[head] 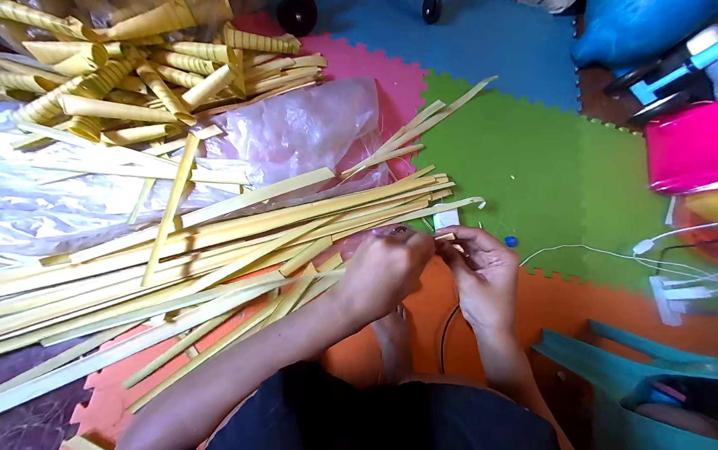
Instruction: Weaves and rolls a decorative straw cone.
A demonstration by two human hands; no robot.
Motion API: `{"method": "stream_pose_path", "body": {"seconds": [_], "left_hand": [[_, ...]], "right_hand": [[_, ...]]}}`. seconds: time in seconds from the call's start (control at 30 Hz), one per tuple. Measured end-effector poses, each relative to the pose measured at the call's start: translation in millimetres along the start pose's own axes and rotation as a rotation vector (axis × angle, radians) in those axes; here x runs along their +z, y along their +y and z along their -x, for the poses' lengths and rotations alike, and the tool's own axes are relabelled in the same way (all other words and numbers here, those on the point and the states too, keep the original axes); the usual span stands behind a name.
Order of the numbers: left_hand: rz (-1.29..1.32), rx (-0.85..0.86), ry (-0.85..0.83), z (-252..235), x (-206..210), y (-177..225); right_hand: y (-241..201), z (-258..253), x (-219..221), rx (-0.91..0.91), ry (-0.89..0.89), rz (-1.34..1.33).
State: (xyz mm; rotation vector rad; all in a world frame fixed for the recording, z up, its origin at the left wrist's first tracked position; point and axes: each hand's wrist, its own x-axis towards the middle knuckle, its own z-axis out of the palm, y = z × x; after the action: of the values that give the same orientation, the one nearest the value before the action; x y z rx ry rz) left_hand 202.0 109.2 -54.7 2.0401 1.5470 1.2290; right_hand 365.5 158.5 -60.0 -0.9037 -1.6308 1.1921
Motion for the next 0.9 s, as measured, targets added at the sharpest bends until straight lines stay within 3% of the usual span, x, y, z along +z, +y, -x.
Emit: {"method": "stream_pose_path", "body": {"seconds": [0.1,0.27,0.33,0.4,0.47,0.7,0.8,0.9], "left_hand": [[0.245,-0.284,-0.120,-7,-13,1],[0.395,-0.343,-0.133,-3,-7,-2],[0.610,-0.424,-0.201,-3,-9,-3],[0.882,-0.568,-0.341,-7,-17,0],[1.038,-0.675,-0.371,-9,-22,7],[1.157,-0.600,-0.360,-12,-26,8],[1.105,-0.528,-0.358,-7,-28,1],[0.941,-0.496,-0.277,-5,-24,-1]], "right_hand": [[0,-2,-2,0.001,-0.004,-0.025],[-4,7,10,0.368,0.127,-0.363],[-1,12,10,0.255,0.190,-0.322],[5,13,6,-0.032,0.211,-0.132],[5,14,1,-0.254,0.222,0.052],[12,21,-2,-0.584,0.138,0.334],[16,19,-7,-0.614,0.069,0.363],[5,11,-9,-0.316,0.010,0.240]]}}
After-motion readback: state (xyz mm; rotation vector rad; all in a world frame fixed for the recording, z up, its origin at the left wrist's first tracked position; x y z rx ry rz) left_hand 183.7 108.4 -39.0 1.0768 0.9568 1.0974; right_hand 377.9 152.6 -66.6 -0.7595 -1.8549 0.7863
